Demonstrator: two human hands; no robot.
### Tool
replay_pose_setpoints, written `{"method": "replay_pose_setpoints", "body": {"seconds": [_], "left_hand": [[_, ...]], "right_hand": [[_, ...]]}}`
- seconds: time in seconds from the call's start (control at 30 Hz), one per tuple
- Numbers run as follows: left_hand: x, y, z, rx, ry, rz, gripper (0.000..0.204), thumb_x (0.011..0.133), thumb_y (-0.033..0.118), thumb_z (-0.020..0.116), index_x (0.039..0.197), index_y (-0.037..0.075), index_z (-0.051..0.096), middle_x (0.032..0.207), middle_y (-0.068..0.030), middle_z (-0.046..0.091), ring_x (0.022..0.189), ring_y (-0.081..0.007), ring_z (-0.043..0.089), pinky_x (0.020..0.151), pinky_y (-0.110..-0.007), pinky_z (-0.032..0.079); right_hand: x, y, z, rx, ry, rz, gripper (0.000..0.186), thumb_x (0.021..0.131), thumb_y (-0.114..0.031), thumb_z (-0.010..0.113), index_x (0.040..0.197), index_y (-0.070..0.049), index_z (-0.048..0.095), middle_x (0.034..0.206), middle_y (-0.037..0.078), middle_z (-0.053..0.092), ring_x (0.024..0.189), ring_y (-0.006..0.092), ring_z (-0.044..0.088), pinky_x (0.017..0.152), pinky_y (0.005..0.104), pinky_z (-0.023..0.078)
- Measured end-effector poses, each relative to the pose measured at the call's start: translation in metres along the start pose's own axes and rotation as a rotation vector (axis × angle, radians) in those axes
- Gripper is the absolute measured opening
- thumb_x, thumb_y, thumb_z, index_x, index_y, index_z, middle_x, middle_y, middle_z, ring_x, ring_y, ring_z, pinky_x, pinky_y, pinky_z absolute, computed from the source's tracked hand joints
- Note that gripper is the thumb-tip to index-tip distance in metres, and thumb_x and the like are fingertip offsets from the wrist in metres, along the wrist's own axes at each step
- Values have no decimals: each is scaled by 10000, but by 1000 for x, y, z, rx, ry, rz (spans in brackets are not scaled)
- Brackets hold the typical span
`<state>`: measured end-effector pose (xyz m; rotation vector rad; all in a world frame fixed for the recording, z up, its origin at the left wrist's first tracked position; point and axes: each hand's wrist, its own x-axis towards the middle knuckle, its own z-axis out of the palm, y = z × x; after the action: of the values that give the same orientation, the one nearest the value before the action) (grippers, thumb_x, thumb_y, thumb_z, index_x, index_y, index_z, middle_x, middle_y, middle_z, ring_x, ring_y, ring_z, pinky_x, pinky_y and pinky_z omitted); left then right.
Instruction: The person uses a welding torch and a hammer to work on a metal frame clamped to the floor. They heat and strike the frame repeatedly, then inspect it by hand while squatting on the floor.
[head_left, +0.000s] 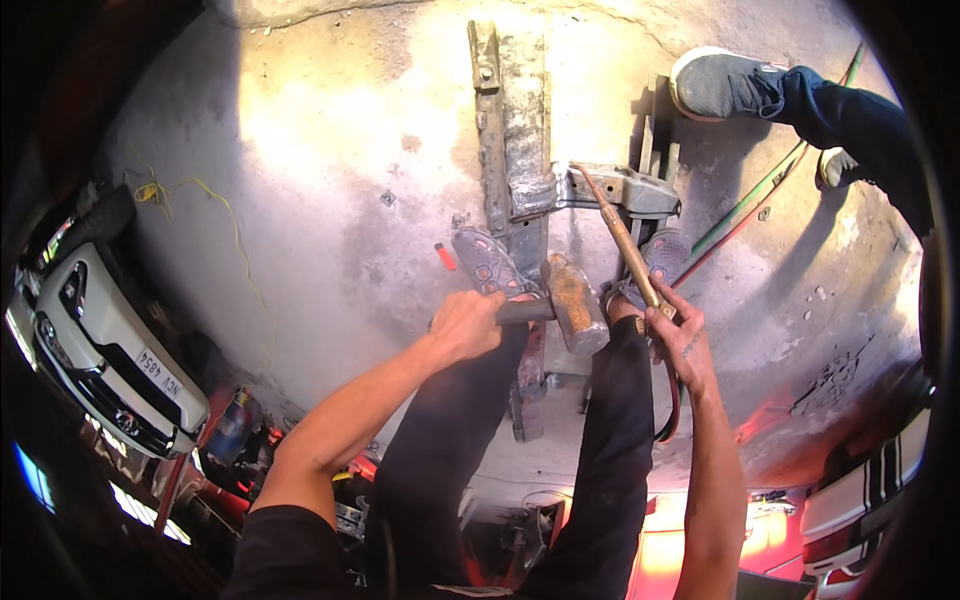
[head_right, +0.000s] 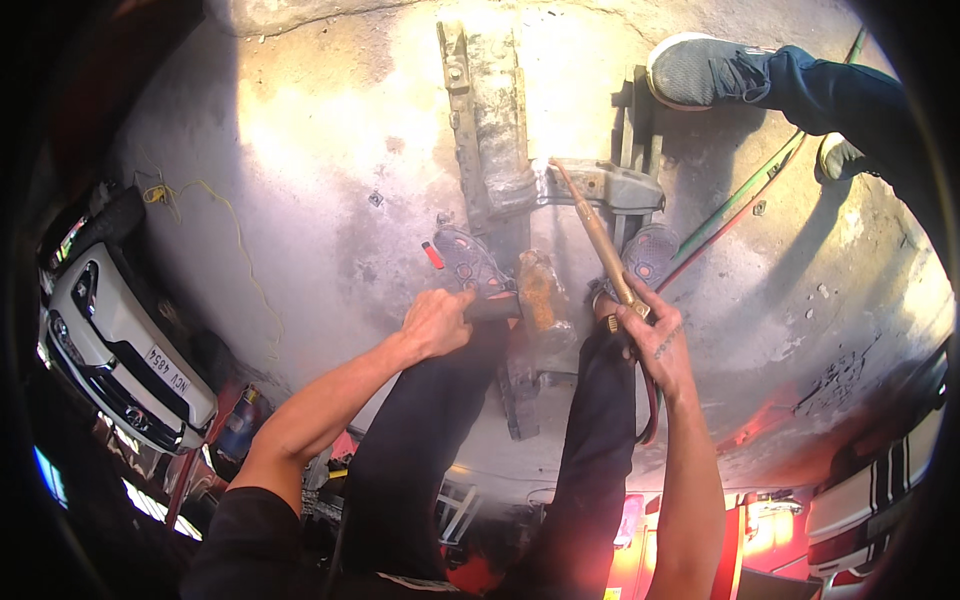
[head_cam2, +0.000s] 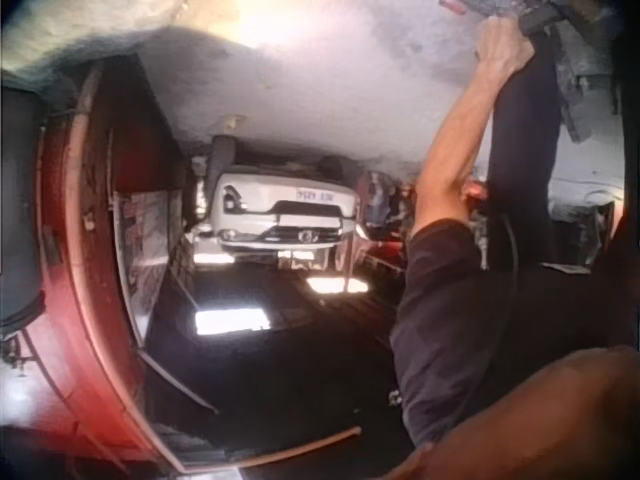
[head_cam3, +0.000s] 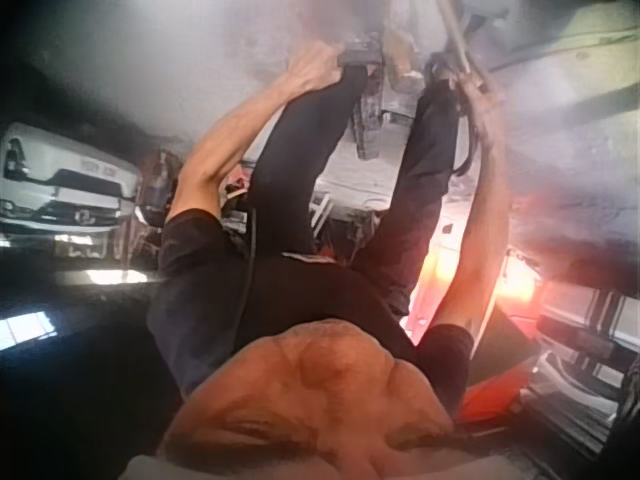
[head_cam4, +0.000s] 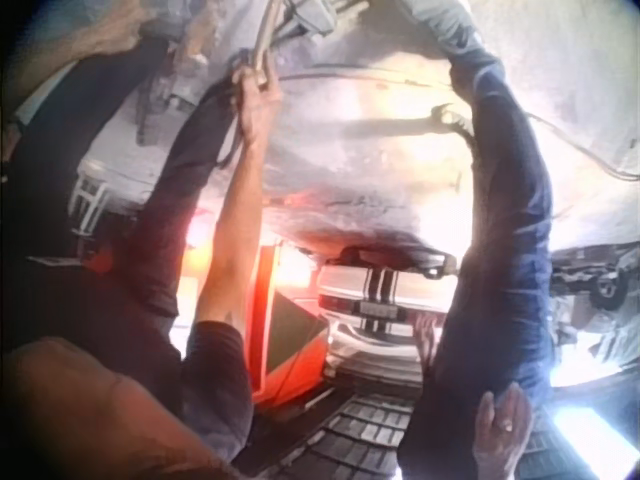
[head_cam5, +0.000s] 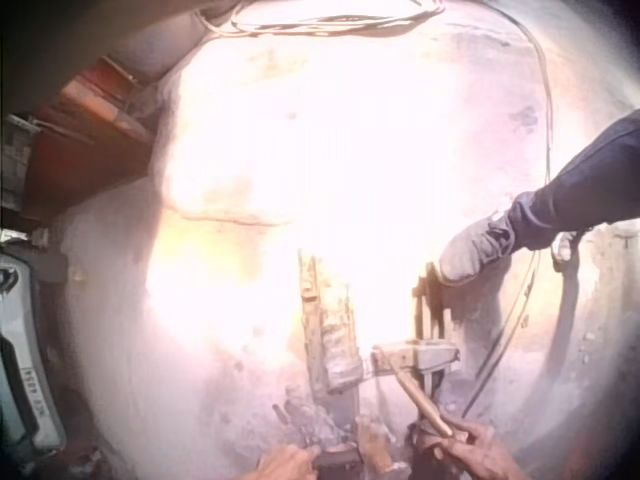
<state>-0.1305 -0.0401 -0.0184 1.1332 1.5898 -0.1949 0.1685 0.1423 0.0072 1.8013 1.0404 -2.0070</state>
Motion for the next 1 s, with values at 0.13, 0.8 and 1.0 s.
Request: {"method": "replay_pose_setpoints", "body": {"seconds": [0.13,0.8,1.0], "left_hand": [[-9,14,-2,-84,70,-37,304,731,93,707,1012,-22,713,737,-276,691,743,-478,702,718,-546,569],[-29,186,-91,-387,182,678,187,722,126,685,822,55,544,665,-124,631,628,-321,698,568,-459,546],[41,128,-68,-249,242,785,248,647,180,733,855,104,622,668,-84,629,635,-295,691,596,-427,560]], "right_hand": [[4,9,-2,19,5,-9,561,963,-208,688,1486,-23,607,811,70,690,522,112,571,470,288,463],[9,7,3,105,-48,43,576,974,-105,667,1527,11,555,907,4,689,749,79,593,667,229,486],[22,13,-9,29,-70,15,624,973,-210,677,1543,5,542,876,-24,647,706,41,508,620,219,424]]}}
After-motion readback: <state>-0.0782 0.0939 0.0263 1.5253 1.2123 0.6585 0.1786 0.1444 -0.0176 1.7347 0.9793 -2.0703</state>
